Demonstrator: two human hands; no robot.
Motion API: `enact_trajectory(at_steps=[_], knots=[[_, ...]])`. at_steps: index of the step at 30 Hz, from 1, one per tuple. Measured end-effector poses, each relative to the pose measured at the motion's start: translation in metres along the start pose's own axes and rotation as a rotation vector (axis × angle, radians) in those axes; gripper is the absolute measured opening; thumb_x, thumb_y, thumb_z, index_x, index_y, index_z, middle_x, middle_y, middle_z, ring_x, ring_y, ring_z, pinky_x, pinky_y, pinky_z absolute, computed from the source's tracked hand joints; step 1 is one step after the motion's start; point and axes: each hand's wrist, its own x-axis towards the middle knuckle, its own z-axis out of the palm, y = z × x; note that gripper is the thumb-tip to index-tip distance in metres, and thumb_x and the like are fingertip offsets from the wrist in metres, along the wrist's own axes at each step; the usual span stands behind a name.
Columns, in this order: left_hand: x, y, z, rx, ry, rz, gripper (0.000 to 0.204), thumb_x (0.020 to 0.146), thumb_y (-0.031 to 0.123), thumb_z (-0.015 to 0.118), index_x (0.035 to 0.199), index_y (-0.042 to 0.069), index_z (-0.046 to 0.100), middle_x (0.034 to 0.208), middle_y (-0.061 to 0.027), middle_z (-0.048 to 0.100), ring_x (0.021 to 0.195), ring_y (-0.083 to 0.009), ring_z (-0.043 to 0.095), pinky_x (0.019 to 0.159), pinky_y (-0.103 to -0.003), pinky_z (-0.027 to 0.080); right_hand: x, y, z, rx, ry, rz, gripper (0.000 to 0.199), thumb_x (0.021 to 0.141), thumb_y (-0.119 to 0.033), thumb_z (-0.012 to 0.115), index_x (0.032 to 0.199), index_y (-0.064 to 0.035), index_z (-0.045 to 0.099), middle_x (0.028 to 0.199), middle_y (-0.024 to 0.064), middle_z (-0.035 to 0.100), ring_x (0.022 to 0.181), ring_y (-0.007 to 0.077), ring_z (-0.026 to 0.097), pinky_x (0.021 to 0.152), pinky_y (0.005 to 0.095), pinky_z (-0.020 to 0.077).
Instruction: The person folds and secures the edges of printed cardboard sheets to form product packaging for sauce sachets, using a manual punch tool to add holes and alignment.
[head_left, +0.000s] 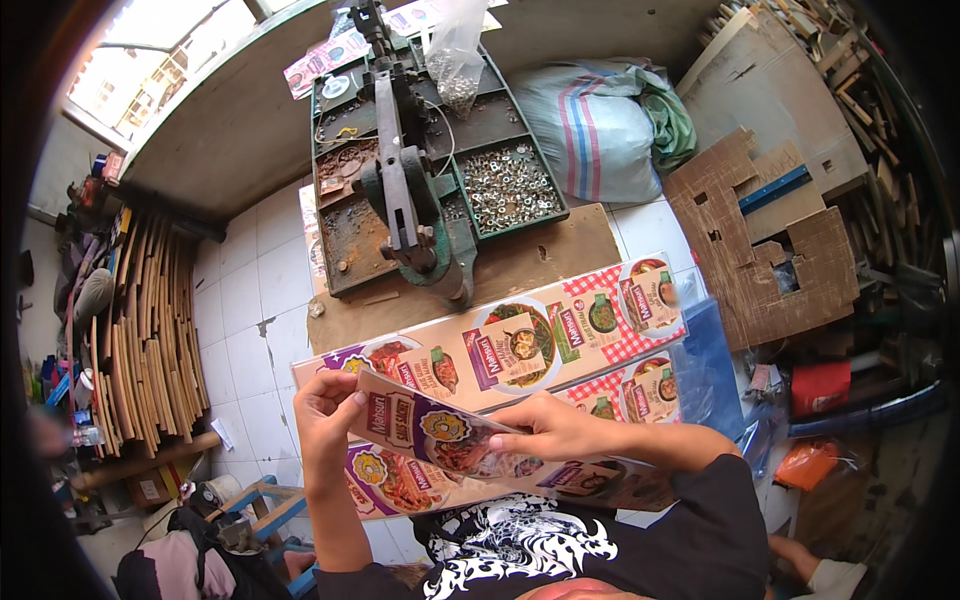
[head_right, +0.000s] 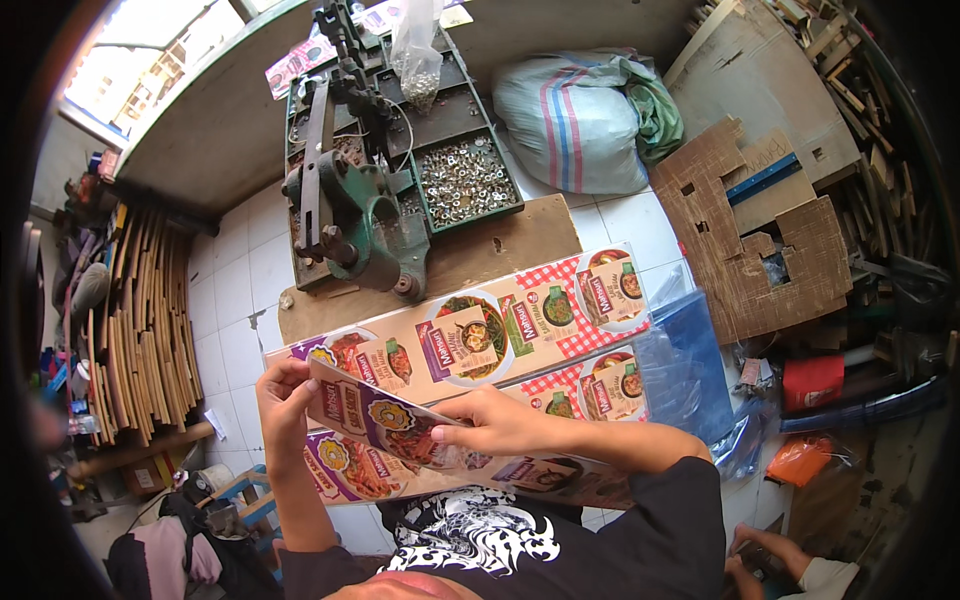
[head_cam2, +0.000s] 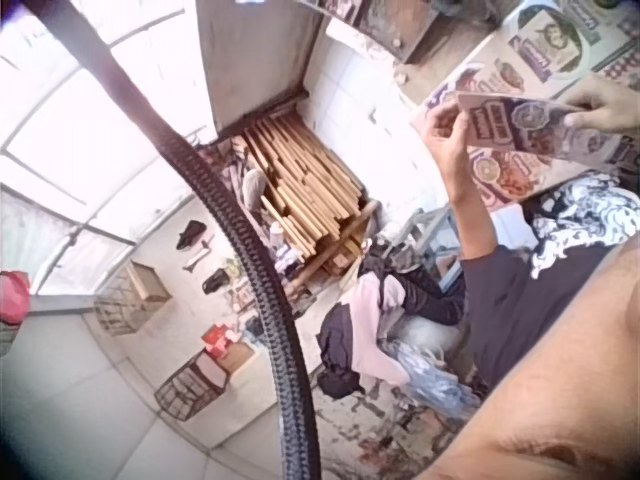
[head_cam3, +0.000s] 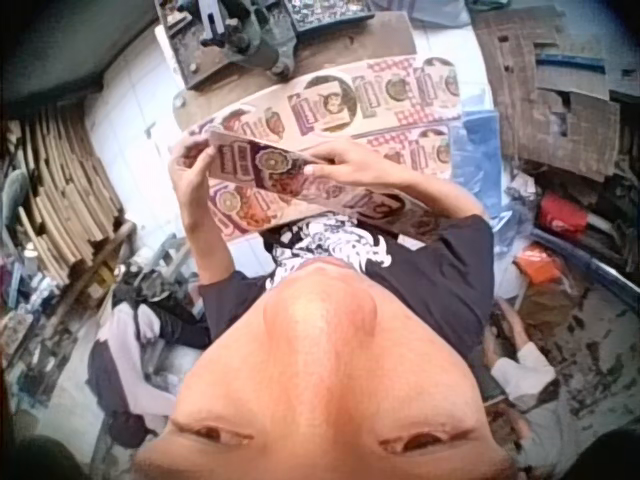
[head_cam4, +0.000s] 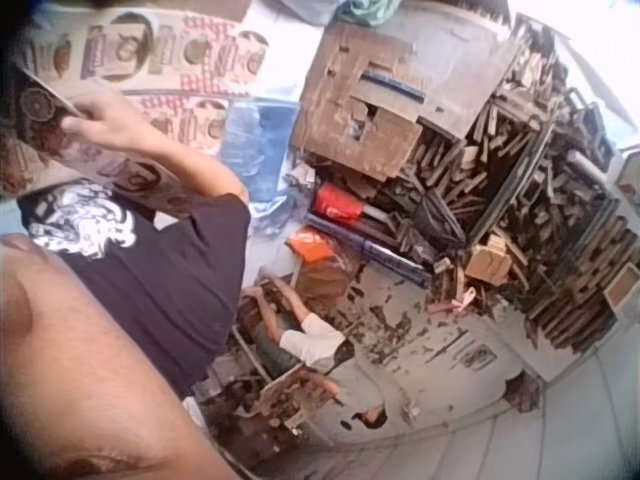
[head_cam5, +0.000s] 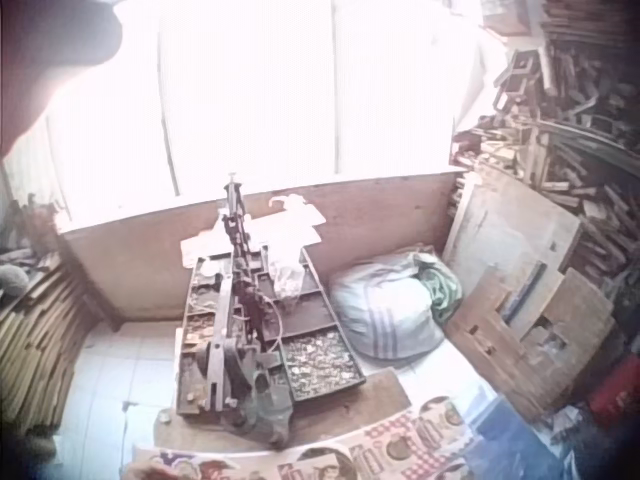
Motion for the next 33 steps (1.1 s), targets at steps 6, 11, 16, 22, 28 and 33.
enact_trajectory(at_steps=[6, 11, 16, 22, 28, 33], knots=[[0.003, -0.002, -0.002, -0.027, -0.006, -0.008, 0.019, 0.081, -0.002, 0.07, 0.1, -0.003, 0.065, 0.095, -0.0109, 0.072, 0.086, -0.0138, 0.069, 0.081, -0.027, 0.055, -0.002, -0.001, -0.002, -0.032, 0.003, 0.013, 0.035, 0.098, -0.023, 0.06, 0.126, -0.0035, 0.064, 0.07, 0.0101, 0.065, 0.06, 0.0115, 0.058, 0.056, 0.0317, 0.0453], [-0.001, 0.0, 0.002, 0.011, -0.019, 0.0, 0.024, 0.08, -0.002, 0.069, 0.104, -0.005, 0.067, 0.097, -0.013, 0.072, 0.087, -0.0151, 0.07, 0.083, -0.028, 0.055, -0.006, -0.011, -0.006, -0.024, -0.024, 0.068, 0.033, 0.098, -0.022, 0.061, 0.125, -0.004, 0.065, 0.068, 0.0087, 0.065, 0.059, 0.0096, 0.058, 0.056, 0.0309, 0.0467], [-0.002, 0.006, 0.007, 0.036, -0.022, -0.024, 0.026, 0.082, -0.002, 0.064, 0.108, -0.008, 0.066, 0.102, -0.0149, 0.072, 0.092, -0.0178, 0.069, 0.086, -0.03, 0.055, -0.008, 0.005, -0.004, 0.103, -0.016, 0.041, 0.034, 0.098, -0.023, 0.062, 0.125, -0.0014, 0.065, 0.084, 0.0051, 0.069, 0.078, 0.0055, 0.059, 0.069, 0.0268, 0.0483], [0.014, 0.036, 0.023, 0.026, -0.231, -0.049, 0.041, 0.084, -0.001, 0.058, 0.123, -0.01, 0.061, 0.115, -0.0172, 0.068, 0.103, -0.019, 0.066, 0.094, -0.031, 0.053, -0.014, 0.014, -0.031, 0.45, -0.058, 0.215, 0.043, 0.096, -0.026, 0.065, 0.125, 0.0063, 0.061, 0.102, -0.0001, 0.065, 0.092, 0.0059, 0.055, 0.08, 0.0236, 0.044], [0.015, 0.053, 0.026, 0.04, -0.274, -0.089, 0.043, 0.083, -0.004, 0.059, 0.125, -0.01, 0.059, 0.116, -0.0184, 0.068, 0.102, -0.0196, 0.068, 0.096, -0.032, 0.053, -0.012, 0.026, -0.033, 0.381, -0.027, 0.245, 0.049, 0.094, -0.031, 0.068, 0.125, 0.0071, 0.061, 0.107, 0.0023, 0.065, 0.093, 0.0061, 0.054, 0.081, 0.0239, 0.0429], [0.011, 0.046, 0.029, 0.094, -0.293, -0.072, 0.032, 0.091, 0.007, 0.064, 0.117, -0.011, 0.062, 0.109, -0.0147, 0.069, 0.094, -0.0141, 0.067, 0.084, -0.028, 0.056, -0.016, 0.018, -0.031, 0.338, -0.009, 0.265, 0.045, 0.094, -0.029, 0.068, 0.122, 0.0052, 0.063, 0.098, 0.0004, 0.065, 0.089, 0.006, 0.054, 0.079, 0.0236, 0.0437]])
